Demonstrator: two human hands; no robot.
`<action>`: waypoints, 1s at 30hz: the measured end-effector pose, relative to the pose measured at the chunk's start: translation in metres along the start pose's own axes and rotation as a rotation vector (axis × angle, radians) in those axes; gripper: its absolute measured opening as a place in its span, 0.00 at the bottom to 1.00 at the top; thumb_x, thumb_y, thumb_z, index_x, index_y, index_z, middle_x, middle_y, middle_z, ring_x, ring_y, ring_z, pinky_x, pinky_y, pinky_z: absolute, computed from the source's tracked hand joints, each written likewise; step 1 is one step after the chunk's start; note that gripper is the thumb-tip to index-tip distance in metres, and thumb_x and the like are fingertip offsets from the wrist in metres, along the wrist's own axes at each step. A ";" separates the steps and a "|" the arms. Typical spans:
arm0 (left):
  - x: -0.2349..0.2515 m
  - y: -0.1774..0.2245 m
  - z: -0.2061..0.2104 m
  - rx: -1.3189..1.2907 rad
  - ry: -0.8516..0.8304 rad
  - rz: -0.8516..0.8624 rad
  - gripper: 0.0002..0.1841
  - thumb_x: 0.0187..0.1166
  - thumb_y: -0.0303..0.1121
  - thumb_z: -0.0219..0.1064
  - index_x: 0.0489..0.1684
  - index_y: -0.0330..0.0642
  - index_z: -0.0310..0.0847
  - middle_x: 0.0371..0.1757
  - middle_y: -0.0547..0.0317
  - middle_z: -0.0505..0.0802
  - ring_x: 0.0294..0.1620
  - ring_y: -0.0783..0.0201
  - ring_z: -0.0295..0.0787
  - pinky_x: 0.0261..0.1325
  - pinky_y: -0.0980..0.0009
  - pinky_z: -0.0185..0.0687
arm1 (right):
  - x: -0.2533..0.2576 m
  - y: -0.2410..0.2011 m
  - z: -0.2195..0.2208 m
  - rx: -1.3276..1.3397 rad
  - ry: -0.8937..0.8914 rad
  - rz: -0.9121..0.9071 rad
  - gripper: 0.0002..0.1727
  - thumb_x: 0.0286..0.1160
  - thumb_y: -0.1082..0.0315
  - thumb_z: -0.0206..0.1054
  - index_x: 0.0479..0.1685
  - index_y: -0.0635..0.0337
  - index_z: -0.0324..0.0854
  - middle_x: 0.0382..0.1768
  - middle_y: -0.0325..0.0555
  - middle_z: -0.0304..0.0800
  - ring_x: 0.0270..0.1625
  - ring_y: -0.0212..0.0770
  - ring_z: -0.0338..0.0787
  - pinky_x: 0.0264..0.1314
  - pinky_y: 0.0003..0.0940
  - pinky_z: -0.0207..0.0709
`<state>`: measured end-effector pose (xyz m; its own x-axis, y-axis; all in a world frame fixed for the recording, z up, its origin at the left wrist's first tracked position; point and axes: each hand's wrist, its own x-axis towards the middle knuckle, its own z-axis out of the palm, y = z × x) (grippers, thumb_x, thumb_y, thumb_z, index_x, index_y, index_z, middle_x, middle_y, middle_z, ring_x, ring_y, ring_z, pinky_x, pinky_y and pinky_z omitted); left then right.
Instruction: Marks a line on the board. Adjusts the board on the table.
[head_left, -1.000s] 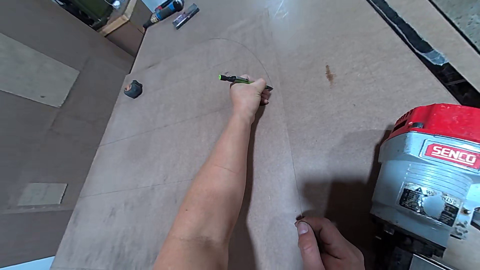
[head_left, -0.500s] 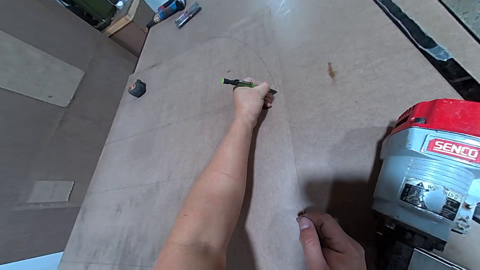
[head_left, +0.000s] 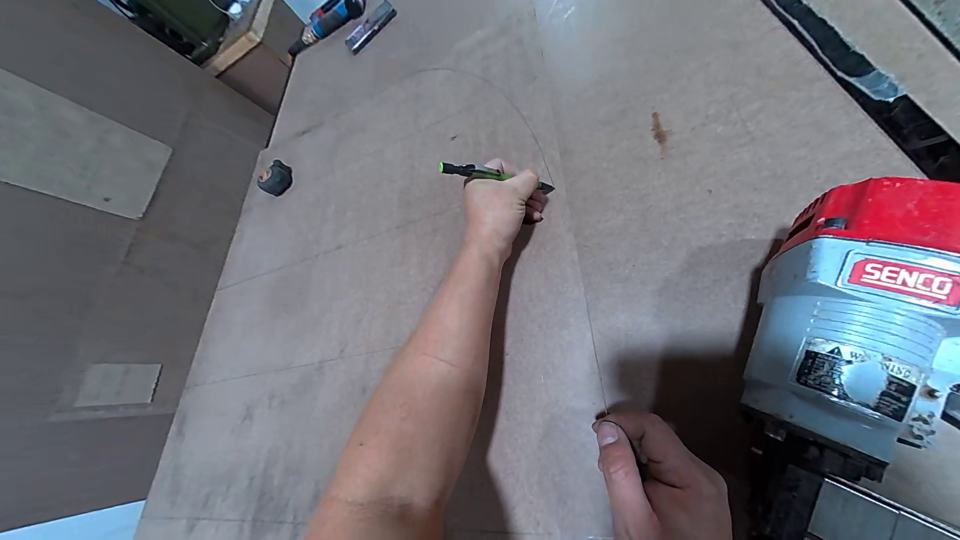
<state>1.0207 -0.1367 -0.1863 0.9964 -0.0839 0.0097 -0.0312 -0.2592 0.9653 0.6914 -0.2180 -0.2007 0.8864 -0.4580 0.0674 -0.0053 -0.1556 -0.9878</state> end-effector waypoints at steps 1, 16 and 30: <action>-0.002 0.000 0.000 0.000 -0.003 -0.003 0.05 0.76 0.24 0.68 0.34 0.36 0.76 0.24 0.51 0.94 0.22 0.61 0.93 0.28 0.68 0.91 | 0.000 0.000 0.000 0.002 0.002 -0.001 0.11 0.81 0.65 0.62 0.36 0.55 0.90 0.25 0.29 0.87 0.24 0.19 0.82 0.22 0.16 0.76; -0.023 -0.001 -0.003 0.005 -0.032 0.019 0.06 0.76 0.24 0.69 0.32 0.36 0.76 0.24 0.51 0.94 0.21 0.60 0.93 0.28 0.68 0.91 | -0.001 0.001 -0.001 0.000 -0.007 0.011 0.11 0.82 0.64 0.63 0.36 0.54 0.90 0.24 0.28 0.87 0.23 0.19 0.82 0.22 0.16 0.77; -0.044 -0.001 -0.006 0.021 -0.074 0.025 0.05 0.77 0.24 0.68 0.33 0.36 0.77 0.24 0.50 0.94 0.22 0.60 0.93 0.28 0.68 0.91 | -0.003 0.002 0.000 -0.029 0.008 0.001 0.11 0.81 0.62 0.63 0.35 0.54 0.90 0.23 0.26 0.86 0.23 0.18 0.82 0.21 0.15 0.76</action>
<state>0.9778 -0.1267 -0.1865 0.9868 -0.1614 0.0140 -0.0587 -0.2758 0.9594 0.6890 -0.2167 -0.2032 0.8825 -0.4654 0.0678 -0.0195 -0.1802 -0.9834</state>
